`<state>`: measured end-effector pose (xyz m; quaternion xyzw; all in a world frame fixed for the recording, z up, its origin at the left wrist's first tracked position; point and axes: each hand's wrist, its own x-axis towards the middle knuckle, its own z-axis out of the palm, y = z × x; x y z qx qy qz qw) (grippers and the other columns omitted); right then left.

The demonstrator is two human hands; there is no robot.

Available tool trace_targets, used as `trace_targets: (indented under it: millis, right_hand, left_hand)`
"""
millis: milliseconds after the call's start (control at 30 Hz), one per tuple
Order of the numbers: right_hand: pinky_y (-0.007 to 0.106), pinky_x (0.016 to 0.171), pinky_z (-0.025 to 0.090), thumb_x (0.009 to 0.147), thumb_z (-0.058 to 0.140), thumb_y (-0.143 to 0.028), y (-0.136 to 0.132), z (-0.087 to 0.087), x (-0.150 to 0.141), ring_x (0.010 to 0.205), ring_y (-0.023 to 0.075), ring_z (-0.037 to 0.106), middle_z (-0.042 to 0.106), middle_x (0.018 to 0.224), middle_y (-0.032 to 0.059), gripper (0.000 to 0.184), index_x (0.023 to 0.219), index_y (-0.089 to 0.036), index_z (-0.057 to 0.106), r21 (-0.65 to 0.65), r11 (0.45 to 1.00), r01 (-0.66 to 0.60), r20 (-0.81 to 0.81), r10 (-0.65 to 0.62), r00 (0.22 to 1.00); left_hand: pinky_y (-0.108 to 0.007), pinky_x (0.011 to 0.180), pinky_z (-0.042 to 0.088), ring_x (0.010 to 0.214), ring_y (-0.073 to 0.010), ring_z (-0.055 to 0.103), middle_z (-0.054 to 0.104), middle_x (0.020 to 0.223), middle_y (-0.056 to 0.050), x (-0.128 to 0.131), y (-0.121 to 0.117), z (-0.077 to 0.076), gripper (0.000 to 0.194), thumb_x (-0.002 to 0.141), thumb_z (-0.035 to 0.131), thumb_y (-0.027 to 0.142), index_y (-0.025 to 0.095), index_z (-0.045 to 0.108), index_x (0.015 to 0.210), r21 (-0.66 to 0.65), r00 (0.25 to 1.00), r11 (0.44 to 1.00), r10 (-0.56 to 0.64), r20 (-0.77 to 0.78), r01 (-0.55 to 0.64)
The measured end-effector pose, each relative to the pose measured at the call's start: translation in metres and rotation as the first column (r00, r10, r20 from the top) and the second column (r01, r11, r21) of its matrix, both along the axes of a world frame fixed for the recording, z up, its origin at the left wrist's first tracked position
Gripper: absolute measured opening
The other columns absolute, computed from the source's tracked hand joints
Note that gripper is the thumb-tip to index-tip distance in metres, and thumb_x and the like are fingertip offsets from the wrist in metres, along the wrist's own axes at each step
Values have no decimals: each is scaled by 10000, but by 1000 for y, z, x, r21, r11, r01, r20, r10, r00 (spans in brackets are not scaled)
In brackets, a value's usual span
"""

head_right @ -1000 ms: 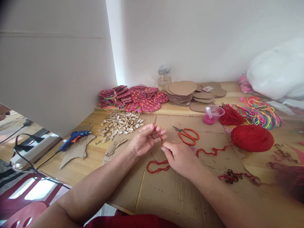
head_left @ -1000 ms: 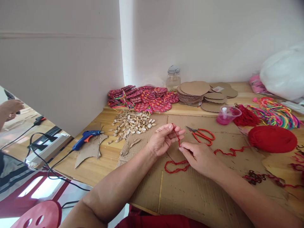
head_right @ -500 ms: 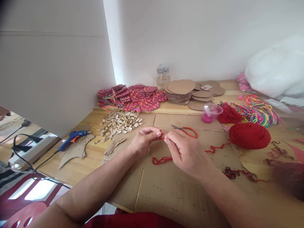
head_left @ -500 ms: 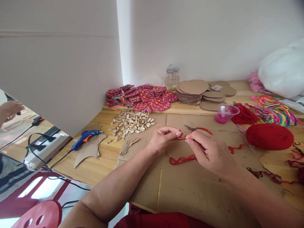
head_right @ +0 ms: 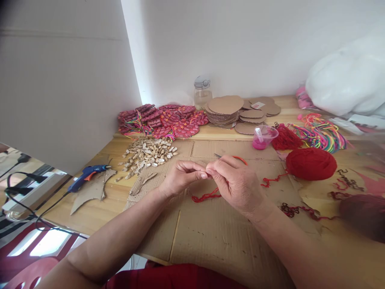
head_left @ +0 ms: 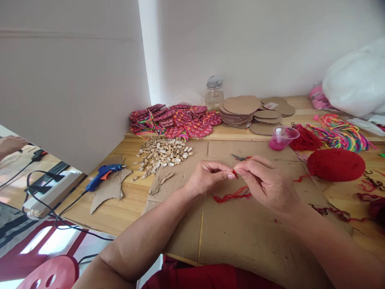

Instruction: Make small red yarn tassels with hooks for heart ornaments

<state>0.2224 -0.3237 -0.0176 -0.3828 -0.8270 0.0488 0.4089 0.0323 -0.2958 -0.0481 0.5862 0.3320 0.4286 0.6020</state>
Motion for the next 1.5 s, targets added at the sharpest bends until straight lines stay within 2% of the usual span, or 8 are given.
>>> trace_targets:
  millis: [133, 333, 467, 633, 833, 1033, 1233, 1500]
  right_hand:
    - [283, 728, 463, 960, 513, -223, 5, -5, 0, 792, 166, 634, 688, 865, 50, 164, 883, -208, 657, -40, 999, 35, -43, -37, 998]
    - [262, 631, 427, 947, 533, -256, 16, -18, 0, 687, 148, 616, 687, 771, 16, 175, 879, -198, 684, -285, 957, 58, -100, -89, 991]
    - [263, 621, 406, 956, 505, -267, 17, -26, -4, 649, 144, 575, 639, 698, -1, 225, 816, -200, 668, -362, 932, 7, -82, -39, 996]
    - [269, 600, 350, 976, 468, -295, 10, -32, -11, 594, 128, 485, 521, 619, -16, 329, 671, -193, 536, -360, 932, -44, 31, 59, 998]
    - [280, 630, 336, 984, 442, -263, 4, -34, -14, 648, 135, 494, 540, 676, -9, 284, 715, -201, 514, -358, 932, -63, 147, 123, 982]
    - [283, 626, 350, 986, 433, -240, -4, -17, -13, 664, 140, 496, 535, 706, 3, 262, 739, -204, 514, -284, 954, -96, 157, 146, 977]
    - [289, 702, 432, 971, 459, -209, -3, -1, -3, 768, 162, 580, 641, 823, 37, 173, 894, -215, 613, -108, 991, -77, 14, 79, 997]
    - [286, 737, 452, 963, 480, -174, -1, -3, 1, 804, 159, 588, 655, 860, 34, 149, 928, -223, 616, -72, 994, -85, 4, 86, 996]
  left_hand:
    - [-307, 851, 511, 815, -184, 698, 756, 839, -73, 0, -3, 4, 216, 717, 796, 345, 151, 767, 807, -63, 996, 996, -67, 57, 70]
    - [-401, 895, 527, 886, -243, 718, 731, 783, -78, -3, -5, 13, 257, 714, 808, 346, 121, 695, 760, -303, 921, 929, -86, 381, 212]
    - [-470, 948, 521, 977, -262, 700, 708, 827, -63, -6, -2, 17, 244, 764, 771, 339, 119, 670, 799, -311, 852, 931, 0, 524, 191]
    - [-500, 1013, 480, 1064, -262, 675, 678, 840, -2, -8, 4, 14, 171, 788, 751, 283, 158, 642, 828, -322, 787, 940, 111, 606, 115]
    - [-493, 1036, 453, 1068, -262, 676, 692, 839, -7, -8, 8, 11, 190, 758, 776, 298, 164, 651, 809, -302, 807, 953, 182, 563, -4]
    - [-411, 991, 474, 913, -213, 711, 745, 811, -46, -4, 8, 8, 169, 715, 805, 290, 157, 718, 772, -125, 925, 985, 154, 348, -117]
    - [-312, 830, 523, 781, -168, 688, 753, 826, -65, -5, 8, 3, 200, 700, 811, 327, 153, 762, 784, 3, 992, 996, 88, 93, -88]
    - [-274, 784, 517, 749, -161, 679, 753, 799, -61, -5, 6, 6, 189, 693, 813, 332, 166, 779, 777, 35, 997, 997, 71, -21, -70]
